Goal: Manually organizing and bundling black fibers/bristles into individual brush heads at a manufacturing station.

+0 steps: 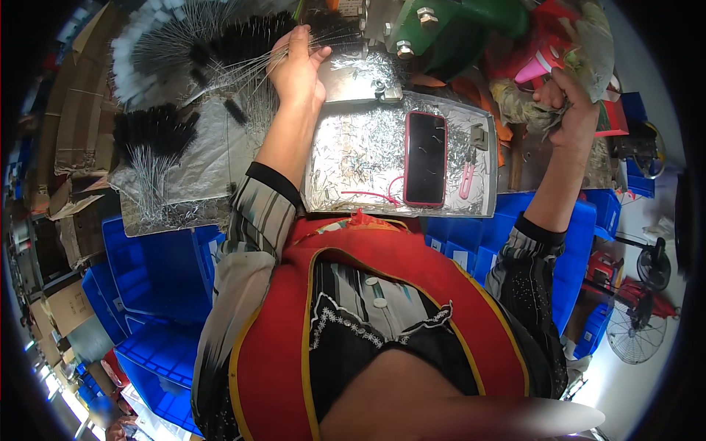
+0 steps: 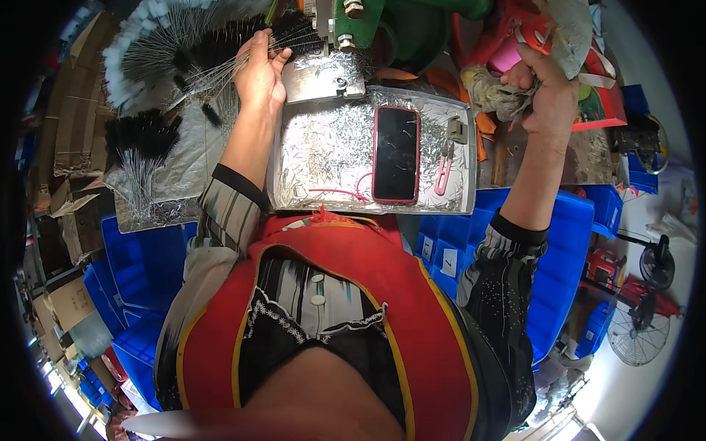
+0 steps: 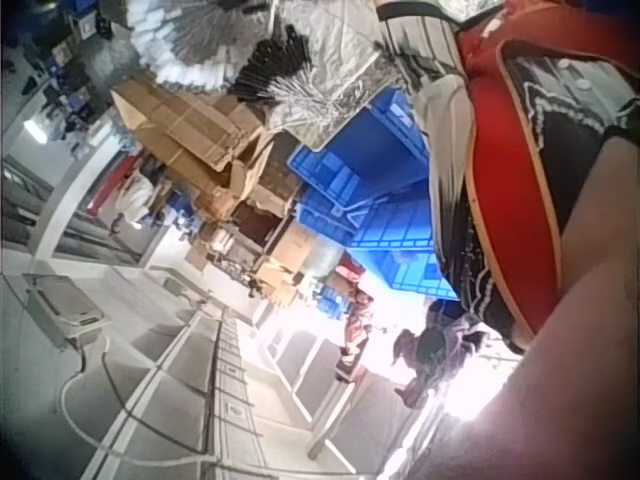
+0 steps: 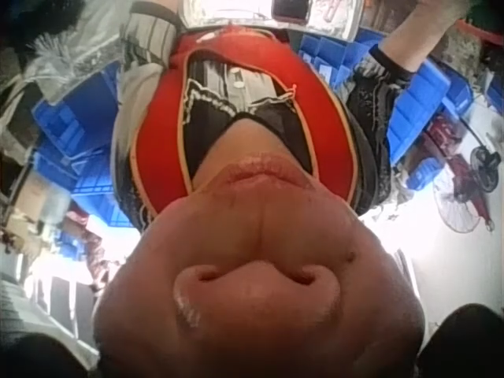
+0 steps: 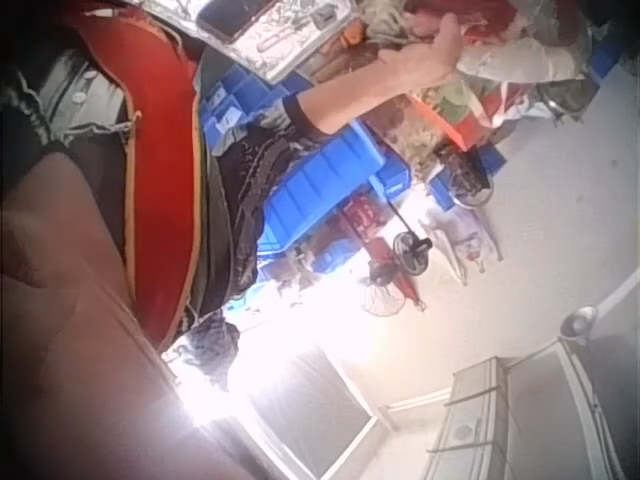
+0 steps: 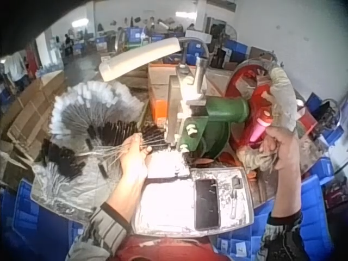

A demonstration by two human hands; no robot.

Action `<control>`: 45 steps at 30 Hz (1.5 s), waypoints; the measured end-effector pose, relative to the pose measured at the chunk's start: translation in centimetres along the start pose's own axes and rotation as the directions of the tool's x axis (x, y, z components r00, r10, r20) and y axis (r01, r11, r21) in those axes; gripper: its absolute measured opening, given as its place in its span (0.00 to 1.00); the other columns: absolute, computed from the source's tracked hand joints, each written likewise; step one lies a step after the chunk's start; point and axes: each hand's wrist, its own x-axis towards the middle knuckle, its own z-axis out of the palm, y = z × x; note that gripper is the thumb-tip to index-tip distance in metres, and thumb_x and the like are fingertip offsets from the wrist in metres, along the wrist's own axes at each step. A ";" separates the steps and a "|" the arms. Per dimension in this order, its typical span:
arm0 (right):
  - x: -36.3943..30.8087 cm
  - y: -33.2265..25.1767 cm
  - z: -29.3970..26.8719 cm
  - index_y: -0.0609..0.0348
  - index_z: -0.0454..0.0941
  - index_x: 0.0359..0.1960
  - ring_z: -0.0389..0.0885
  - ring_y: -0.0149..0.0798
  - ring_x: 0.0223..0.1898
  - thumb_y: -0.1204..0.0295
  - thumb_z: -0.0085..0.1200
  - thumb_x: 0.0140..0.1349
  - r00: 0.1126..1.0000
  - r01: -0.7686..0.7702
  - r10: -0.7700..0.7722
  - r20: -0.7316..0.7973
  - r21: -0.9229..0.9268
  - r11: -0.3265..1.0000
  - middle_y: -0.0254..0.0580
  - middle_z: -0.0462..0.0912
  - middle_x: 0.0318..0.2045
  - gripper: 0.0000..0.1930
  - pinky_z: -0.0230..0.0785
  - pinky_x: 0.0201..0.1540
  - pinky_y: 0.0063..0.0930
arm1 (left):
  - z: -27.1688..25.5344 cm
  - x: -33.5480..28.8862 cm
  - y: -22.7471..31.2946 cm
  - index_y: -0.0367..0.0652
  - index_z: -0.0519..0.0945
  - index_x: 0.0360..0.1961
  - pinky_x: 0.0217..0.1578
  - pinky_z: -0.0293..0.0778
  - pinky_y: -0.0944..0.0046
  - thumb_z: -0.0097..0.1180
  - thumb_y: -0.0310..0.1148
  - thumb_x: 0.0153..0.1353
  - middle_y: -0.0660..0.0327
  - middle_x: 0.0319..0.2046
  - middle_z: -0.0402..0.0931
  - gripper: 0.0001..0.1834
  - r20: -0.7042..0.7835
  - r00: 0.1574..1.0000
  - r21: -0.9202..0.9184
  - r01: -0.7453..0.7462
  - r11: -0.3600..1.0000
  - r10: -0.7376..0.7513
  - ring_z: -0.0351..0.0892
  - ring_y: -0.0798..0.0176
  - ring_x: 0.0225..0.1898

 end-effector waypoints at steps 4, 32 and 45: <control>0.0 0.9 -0.5 0.70 0.72 0.17 0.66 0.35 0.13 0.78 0.52 0.46 0.993 0.119 -0.120 0.002 0.109 0.987 0.38 0.65 0.09 0.06 0.66 0.24 0.29 | -0.1 0.1 -0.1 0.33 0.70 0.38 0.26 0.75 0.66 0.54 0.30 0.56 0.54 0.37 0.72 0.12 -0.003 1.000 -0.008 -0.005 1.000 0.005 0.70 0.65 0.30; 1.0 1.1 -1.9 0.70 0.74 0.18 0.69 0.38 0.18 0.75 0.51 0.50 0.990 -0.015 0.008 0.142 0.052 0.999 0.39 0.64 0.12 0.09 0.66 0.27 0.30 | -2.2 0.0 1.7 0.38 0.72 0.36 0.28 0.71 0.64 0.53 0.32 0.57 0.58 0.32 0.72 0.10 0.108 0.982 0.083 0.147 0.986 -0.156 0.71 0.65 0.29; 1.7 0.5 -1.5 0.70 0.75 0.22 0.69 0.36 0.19 0.75 0.51 0.50 0.990 0.010 -0.007 0.139 -0.024 1.000 0.39 0.65 0.12 0.08 0.64 0.26 0.28 | -2.8 0.4 1.4 0.40 0.73 0.33 0.27 0.70 0.63 0.53 0.32 0.57 0.60 0.27 0.74 0.07 0.099 0.987 0.046 0.125 0.991 -0.129 0.71 0.66 0.27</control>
